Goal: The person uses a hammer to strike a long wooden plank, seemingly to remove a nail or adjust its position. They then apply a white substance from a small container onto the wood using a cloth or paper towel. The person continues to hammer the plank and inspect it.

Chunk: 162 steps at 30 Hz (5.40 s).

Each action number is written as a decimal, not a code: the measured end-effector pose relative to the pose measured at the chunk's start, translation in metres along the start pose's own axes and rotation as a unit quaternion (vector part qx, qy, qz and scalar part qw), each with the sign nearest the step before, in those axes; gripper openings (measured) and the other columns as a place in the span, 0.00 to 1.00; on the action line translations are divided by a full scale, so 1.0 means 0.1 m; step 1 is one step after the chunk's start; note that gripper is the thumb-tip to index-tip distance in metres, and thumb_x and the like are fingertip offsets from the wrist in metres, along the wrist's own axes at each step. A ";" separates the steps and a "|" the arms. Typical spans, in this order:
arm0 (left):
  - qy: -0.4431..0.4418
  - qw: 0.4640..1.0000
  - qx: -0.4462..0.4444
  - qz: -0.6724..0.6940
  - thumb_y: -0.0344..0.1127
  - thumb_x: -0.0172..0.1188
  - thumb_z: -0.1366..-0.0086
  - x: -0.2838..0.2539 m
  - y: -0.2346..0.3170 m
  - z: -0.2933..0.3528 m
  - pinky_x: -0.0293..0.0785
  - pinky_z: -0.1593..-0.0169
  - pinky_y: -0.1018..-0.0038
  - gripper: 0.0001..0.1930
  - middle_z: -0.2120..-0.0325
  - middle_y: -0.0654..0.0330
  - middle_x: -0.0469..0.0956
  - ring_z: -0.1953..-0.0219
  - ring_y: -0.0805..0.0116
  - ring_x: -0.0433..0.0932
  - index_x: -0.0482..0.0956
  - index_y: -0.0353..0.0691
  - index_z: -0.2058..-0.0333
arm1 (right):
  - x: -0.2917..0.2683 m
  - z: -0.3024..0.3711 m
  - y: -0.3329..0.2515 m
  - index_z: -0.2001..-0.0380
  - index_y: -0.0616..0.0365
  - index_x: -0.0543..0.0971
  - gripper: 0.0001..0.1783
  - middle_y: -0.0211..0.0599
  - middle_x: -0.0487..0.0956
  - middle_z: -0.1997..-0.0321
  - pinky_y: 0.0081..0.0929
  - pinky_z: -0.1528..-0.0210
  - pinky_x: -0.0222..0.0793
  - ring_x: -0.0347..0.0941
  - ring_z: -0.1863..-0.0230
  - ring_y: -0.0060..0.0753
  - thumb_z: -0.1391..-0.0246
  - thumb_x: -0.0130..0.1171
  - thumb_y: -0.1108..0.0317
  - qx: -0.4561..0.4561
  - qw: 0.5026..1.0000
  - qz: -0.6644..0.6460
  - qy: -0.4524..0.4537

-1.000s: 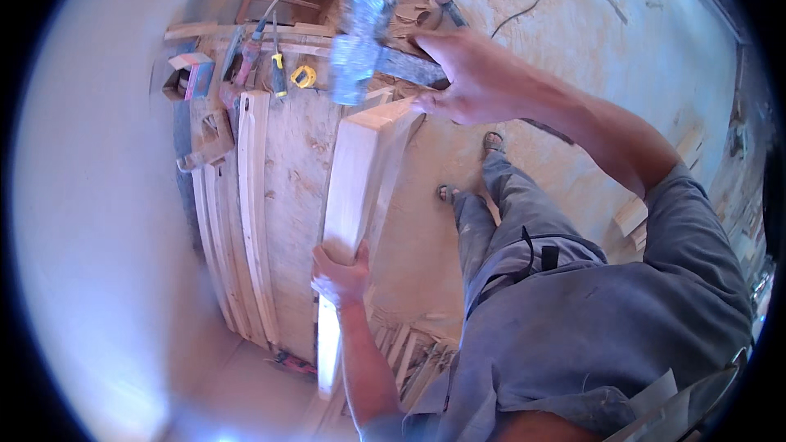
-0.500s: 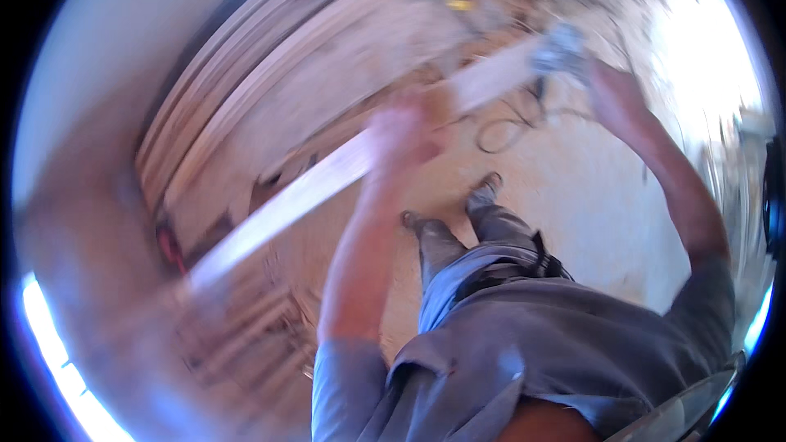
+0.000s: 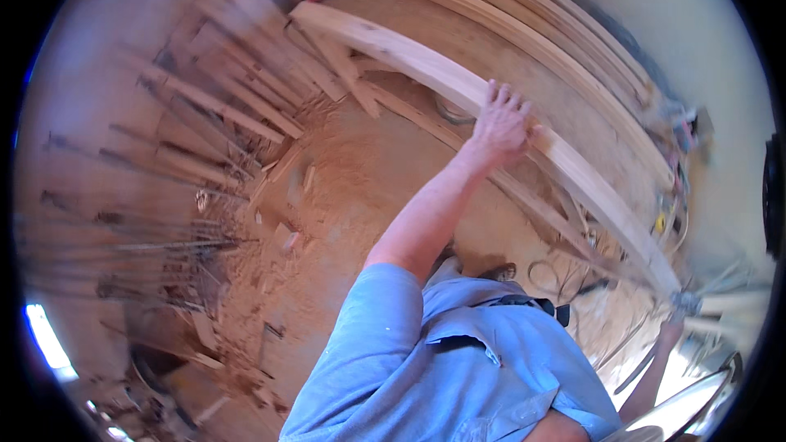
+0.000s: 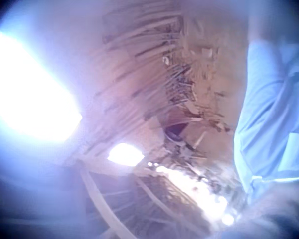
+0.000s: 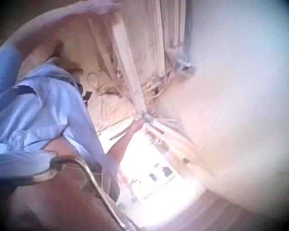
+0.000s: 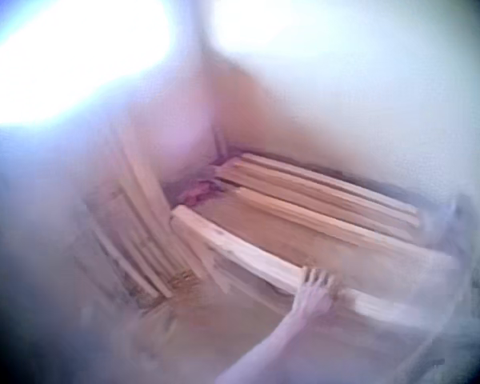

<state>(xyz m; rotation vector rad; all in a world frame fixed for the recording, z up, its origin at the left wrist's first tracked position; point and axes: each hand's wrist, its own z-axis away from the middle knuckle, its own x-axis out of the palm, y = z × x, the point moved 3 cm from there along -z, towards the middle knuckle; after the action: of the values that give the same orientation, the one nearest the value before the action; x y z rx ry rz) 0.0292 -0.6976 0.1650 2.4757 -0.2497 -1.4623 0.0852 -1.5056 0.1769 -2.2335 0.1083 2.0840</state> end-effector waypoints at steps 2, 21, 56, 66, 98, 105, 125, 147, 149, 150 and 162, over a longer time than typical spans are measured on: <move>0.025 0.999 -0.029 -0.016 0.53 0.55 0.35 -0.21 -0.54 0.03 0.51 0.33 0.49 0.23 0.55 0.51 0.77 0.43 0.51 0.68 0.77 0.38 0.55 | 0.13 -0.12 -0.15 0.65 0.69 0.72 0.19 0.43 0.74 0.73 0.39 0.71 0.69 0.71 0.75 0.38 0.65 0.57 0.74 0.166 0.970 -0.176 -0.030; 0.047 0.997 -0.059 0.022 0.47 0.60 0.38 -0.77 -3.06 -0.29 0.66 0.44 0.59 0.15 0.77 0.55 0.78 0.64 0.55 0.76 0.79 0.43 0.76 | -0.40 -0.74 -7.87 0.61 0.68 0.76 0.16 0.50 0.76 0.71 0.37 0.59 0.72 0.75 0.68 0.45 0.56 0.56 0.74 -0.318 0.928 -0.159 -0.108; 0.014 0.979 -0.005 0.205 0.43 0.51 0.44 -0.88 -3.44 0.00 0.60 0.37 0.51 0.16 0.71 0.53 0.77 0.60 0.54 0.76 0.81 0.37 0.69 | 1.54 -0.19 -11.67 0.67 0.61 0.73 0.14 0.33 0.73 0.82 0.27 0.82 0.65 0.70 0.85 0.27 0.56 0.68 0.74 -0.160 0.850 -0.118 -0.487; 0.019 0.987 0.039 0.152 0.46 0.48 0.42 -1.04 -3.49 0.20 0.63 0.36 0.53 0.23 0.63 0.46 0.78 0.54 0.49 0.77 0.80 0.29 0.62 | 2.06 -1.10 -10.97 0.49 0.66 0.76 0.23 0.40 0.80 0.62 0.32 0.55 0.76 0.79 0.59 0.35 0.44 0.63 0.64 -0.435 0.838 0.223 -0.242; 0.006 0.988 0.039 0.148 0.43 0.53 0.43 -0.80 -3.53 -0.13 0.65 0.43 0.53 0.16 0.67 0.49 0.80 0.55 0.54 0.78 0.80 0.36 0.68 | 0.15 2.41 -13.54 0.34 0.64 0.66 0.36 0.47 0.71 0.35 0.49 0.22 0.31 0.53 0.26 0.44 0.40 0.51 0.52 -0.858 0.254 0.446 -0.023; -0.020 0.803 -0.212 0.557 0.31 0.49 0.37 -0.47 -3.39 -0.24 0.63 0.42 0.52 0.13 0.57 0.44 0.78 0.49 0.46 0.74 0.78 0.32 0.59 | -0.08 1.94 -12.77 0.31 0.61 0.62 0.39 0.45 0.65 0.29 0.53 0.22 0.28 0.45 0.22 0.42 0.41 0.53 0.51 -0.869 0.365 0.332 -0.032; -0.203 0.978 0.049 0.015 0.45 0.52 0.35 0.07 -2.41 -1.00 0.68 0.54 0.51 0.18 0.72 0.45 0.79 0.64 0.43 0.75 0.80 0.35 0.75 | -0.47 0.93 -4.86 0.25 0.54 0.47 0.37 0.43 0.57 0.24 0.38 0.25 0.36 0.47 0.23 0.37 0.29 0.45 0.53 0.127 0.680 -0.699 0.182; -0.298 0.952 0.070 -0.029 0.58 0.40 0.27 1.37 1.99 -1.16 0.68 0.55 0.44 0.30 0.61 0.39 0.80 0.58 0.33 0.76 0.80 0.35 0.59 | 1.04 0.20 -2.34 0.26 0.62 0.46 0.44 0.45 0.49 0.22 0.34 0.24 0.33 0.41 0.22 0.39 0.31 0.44 0.43 0.244 0.407 -0.821 0.317; -0.301 0.951 0.047 -0.047 0.59 0.39 0.27 1.57 1.81 -1.24 0.68 0.54 0.44 0.32 0.59 0.37 0.80 0.56 0.33 0.76 0.81 0.34 0.57 | 1.21 -0.26 -2.18 0.27 0.64 0.48 0.44 0.47 0.56 0.26 0.35 0.26 0.40 0.46 0.24 0.40 0.32 0.45 0.42 0.249 0.382 -0.815 0.358; -0.283 0.957 0.054 -0.031 0.59 0.39 0.27 1.58 1.85 -1.26 0.67 0.53 0.44 0.32 0.58 0.37 0.80 0.55 0.33 0.76 0.81 0.34 0.55 | 1.27 -0.43 -2.11 0.27 0.64 0.45 0.46 0.49 0.54 0.25 0.37 0.25 0.38 0.44 0.23 0.42 0.32 0.44 0.42 0.280 0.456 -0.770 0.347; -0.261 0.962 -0.083 -0.015 0.64 0.37 0.27 1.78 1.81 -1.33 0.71 0.51 0.54 0.40 0.57 0.37 0.81 0.55 0.42 0.79 0.79 0.26 0.51 | 1.37 -0.64 -2.35 0.27 0.68 0.37 0.50 0.58 0.40 0.22 0.48 0.23 0.25 0.33 0.21 0.54 0.35 0.47 0.45 0.330 0.715 -0.571 0.231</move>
<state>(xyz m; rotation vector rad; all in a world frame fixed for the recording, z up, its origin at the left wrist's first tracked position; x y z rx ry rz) 0.2277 -0.9019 0.1327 1.9334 -0.1752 -2.0378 0.1841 -1.2779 0.0482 -1.5567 -0.3558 0.6412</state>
